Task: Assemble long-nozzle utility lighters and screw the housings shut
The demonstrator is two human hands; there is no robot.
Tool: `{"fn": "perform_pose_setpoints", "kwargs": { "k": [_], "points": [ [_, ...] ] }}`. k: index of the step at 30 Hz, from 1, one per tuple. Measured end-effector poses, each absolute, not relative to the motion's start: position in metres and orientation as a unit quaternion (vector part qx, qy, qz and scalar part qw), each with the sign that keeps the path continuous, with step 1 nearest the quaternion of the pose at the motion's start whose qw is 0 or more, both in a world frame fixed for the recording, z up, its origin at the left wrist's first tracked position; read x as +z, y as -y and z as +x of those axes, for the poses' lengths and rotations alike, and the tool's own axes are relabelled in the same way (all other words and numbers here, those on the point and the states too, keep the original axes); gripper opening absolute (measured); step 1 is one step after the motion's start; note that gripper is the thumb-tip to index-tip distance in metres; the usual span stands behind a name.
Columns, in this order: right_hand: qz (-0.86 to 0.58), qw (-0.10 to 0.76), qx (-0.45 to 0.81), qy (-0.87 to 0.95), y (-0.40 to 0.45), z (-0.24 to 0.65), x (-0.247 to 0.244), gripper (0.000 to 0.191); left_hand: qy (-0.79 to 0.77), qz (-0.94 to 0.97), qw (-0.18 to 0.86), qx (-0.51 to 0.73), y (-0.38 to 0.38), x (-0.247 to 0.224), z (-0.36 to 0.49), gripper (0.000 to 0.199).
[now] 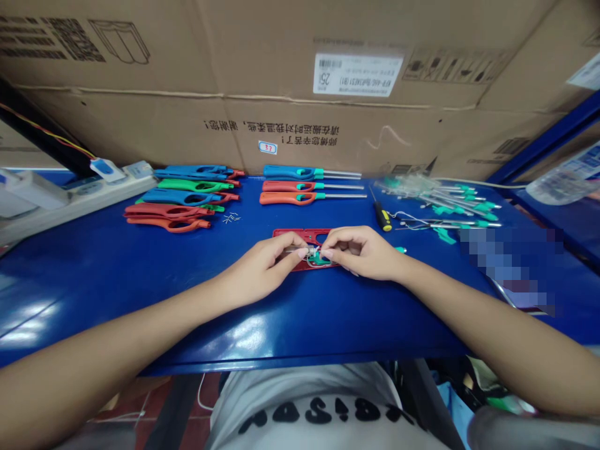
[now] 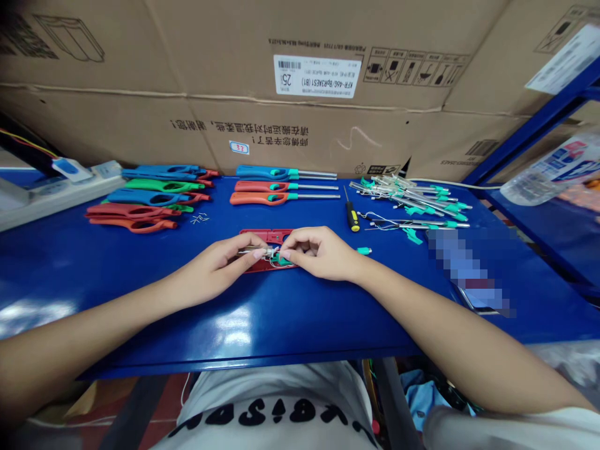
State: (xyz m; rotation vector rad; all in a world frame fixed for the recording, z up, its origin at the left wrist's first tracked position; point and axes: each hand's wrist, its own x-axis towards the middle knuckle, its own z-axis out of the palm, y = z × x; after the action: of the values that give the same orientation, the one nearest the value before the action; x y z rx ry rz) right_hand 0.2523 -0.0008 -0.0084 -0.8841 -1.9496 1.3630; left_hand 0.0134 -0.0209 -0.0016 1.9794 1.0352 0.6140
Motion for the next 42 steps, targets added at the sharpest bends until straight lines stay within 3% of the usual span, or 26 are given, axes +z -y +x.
{"fn": "perform_pose_setpoints", "kwargs": {
  "k": [30, 42],
  "points": [
    [-0.344, 0.28, 0.455, 0.773, -0.001, 0.2503, -0.0113, 0.023, -0.399, 0.779, 0.414, 0.251, 0.0232, -0.0038, 0.018, 0.029],
    [-0.385, 0.29, 0.544, 0.687, 0.0011, 0.2468, -0.0039, 0.038, -0.402, 0.774, 0.403, 0.277, 0.0226, -0.0047, 0.0182, 0.027]
  ]
}}
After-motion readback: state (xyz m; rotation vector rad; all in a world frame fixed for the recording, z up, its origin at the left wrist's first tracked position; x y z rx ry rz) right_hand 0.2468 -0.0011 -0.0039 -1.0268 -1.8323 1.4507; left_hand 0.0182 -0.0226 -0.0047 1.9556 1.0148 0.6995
